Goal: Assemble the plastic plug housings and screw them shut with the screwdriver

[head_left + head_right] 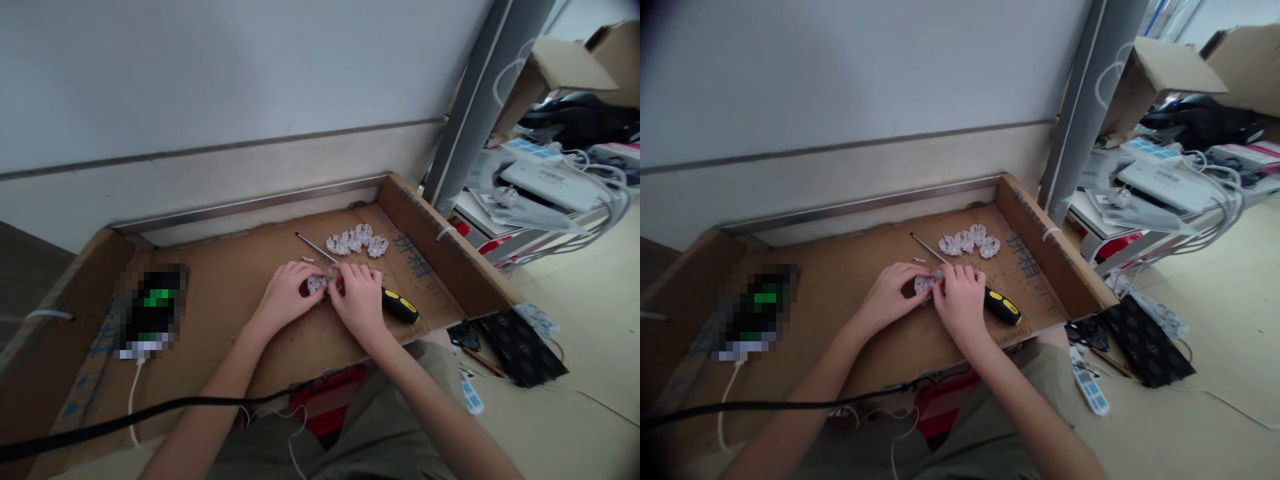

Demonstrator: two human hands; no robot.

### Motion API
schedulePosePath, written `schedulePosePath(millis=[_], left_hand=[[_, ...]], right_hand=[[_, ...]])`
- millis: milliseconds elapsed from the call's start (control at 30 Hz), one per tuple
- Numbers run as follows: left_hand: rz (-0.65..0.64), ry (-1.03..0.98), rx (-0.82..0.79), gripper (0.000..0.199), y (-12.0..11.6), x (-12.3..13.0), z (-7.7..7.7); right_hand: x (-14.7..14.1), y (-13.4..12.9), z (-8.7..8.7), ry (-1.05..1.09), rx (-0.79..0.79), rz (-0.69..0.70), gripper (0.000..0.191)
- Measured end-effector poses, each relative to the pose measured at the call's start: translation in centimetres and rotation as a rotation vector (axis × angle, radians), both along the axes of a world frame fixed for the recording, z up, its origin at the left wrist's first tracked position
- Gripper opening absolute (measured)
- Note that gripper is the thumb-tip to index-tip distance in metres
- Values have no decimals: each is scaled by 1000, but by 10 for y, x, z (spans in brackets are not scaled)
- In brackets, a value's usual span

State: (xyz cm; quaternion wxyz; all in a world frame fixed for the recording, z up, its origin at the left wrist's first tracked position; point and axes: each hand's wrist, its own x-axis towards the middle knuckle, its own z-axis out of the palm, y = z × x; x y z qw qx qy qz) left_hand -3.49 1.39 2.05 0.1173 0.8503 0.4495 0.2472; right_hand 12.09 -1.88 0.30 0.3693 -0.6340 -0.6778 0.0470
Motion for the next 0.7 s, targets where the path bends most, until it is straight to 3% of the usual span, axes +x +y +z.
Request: schedulePosePath(millis=[133,267,400,467,533,600,667,700], left_hand=[[13,22,-34,18,-2,1,2],[27,17,-36,19,-3,-1,4],[-5,49,-21,21,-6,5,0],[-30,60,-12,18,-7,9,-2],[-42,52,12,18,-9,13,-3],[-53,33,41,20,-10,16,-3],[-78,21,45,19,-11,19,-5],[-92,20,38,17,-11,20,-6]], right_hand=[[20,-29,5,-90,-2,-56,26],[58,-61,-5,-127,-14,-103,33],[92,-72,-9,-94,-24,-38,34],[99,-68,5,-5,6,14,36],[99,-59,30,171,109,46,36],[93,-46,60,341,322,23,29],[81,-31,86,643,588,42,19],[75,-24,98,726,609,72,21]])
